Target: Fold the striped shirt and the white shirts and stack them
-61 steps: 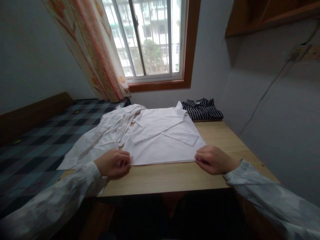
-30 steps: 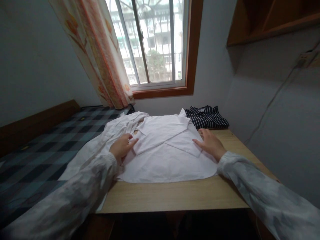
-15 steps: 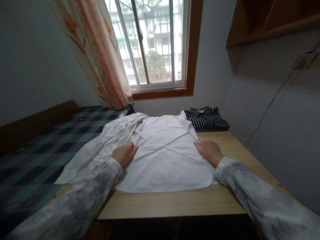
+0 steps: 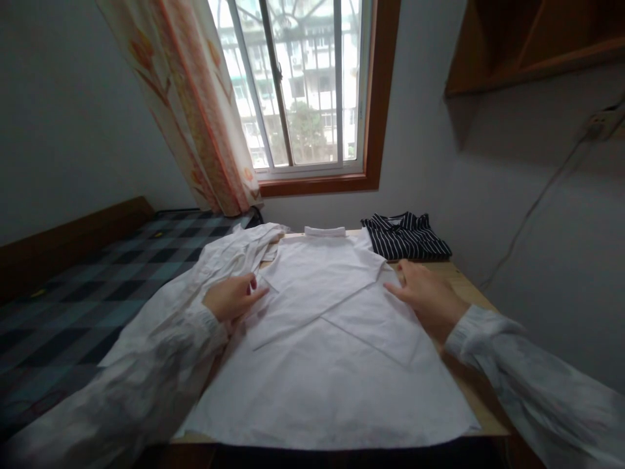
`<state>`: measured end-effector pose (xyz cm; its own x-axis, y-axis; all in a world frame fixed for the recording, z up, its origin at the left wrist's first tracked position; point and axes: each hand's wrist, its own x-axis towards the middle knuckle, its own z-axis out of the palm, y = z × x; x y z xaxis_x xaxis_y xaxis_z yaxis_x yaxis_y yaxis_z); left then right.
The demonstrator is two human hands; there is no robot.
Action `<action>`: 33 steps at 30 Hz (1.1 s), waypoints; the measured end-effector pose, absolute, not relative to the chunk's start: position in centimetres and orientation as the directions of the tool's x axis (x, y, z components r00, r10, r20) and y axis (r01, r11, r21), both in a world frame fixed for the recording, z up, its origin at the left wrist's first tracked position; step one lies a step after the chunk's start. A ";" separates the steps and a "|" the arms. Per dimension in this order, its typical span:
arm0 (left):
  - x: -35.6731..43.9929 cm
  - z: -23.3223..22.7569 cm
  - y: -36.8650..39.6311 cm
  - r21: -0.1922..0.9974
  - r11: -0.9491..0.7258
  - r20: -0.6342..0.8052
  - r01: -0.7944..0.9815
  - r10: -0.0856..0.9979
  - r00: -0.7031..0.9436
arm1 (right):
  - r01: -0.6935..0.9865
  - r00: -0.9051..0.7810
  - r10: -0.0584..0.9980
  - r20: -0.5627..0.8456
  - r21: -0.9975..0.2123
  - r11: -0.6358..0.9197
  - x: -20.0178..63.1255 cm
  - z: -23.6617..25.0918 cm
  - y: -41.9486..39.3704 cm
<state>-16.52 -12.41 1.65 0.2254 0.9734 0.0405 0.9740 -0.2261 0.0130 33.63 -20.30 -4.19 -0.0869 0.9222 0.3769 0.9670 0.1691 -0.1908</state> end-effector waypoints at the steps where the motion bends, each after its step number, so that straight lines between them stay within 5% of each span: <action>1: -15.7 1.9 -11.4 0.028 -0.237 0.097 0.971 0.967 0.234 | 0.974 -0.082 0.896 0.435 -0.156 0.165 32.6 -3.5 -19.2; 7: -11.6 -0.9 -5.6 0.084 -0.444 0.287 0.892 0.868 0.405 | 0.920 -0.349 0.815 0.463 0.004 0.392 26.7 -4.4 -13.0; 13: -12.3 -5.3 -4.0 0.063 -0.383 0.149 0.922 0.917 0.371 | 0.971 -0.220 0.919 0.328 -0.015 0.238 28.2 -9.1 -10.9; 21: -12.9 -5.2 -3.6 0.218 -0.236 0.280 0.947 0.945 0.171 | 0.985 -0.165 0.951 0.263 -0.003 0.172 29.1 -9.4 -11.6; 26: -13.1 -3.5 0.0 0.475 -0.027 0.063 0.880 0.998 -0.003 | 0.967 -0.254 0.932 0.257 0.069 0.245 27.2 -6.9 -9.8; 33: -13.6 -2.4 1.3 0.558 0.044 -0.035 0.829 0.999 -0.029 | 0.932 -0.334 0.927 0.172 -0.087 0.352 24.8 -8.6 -8.4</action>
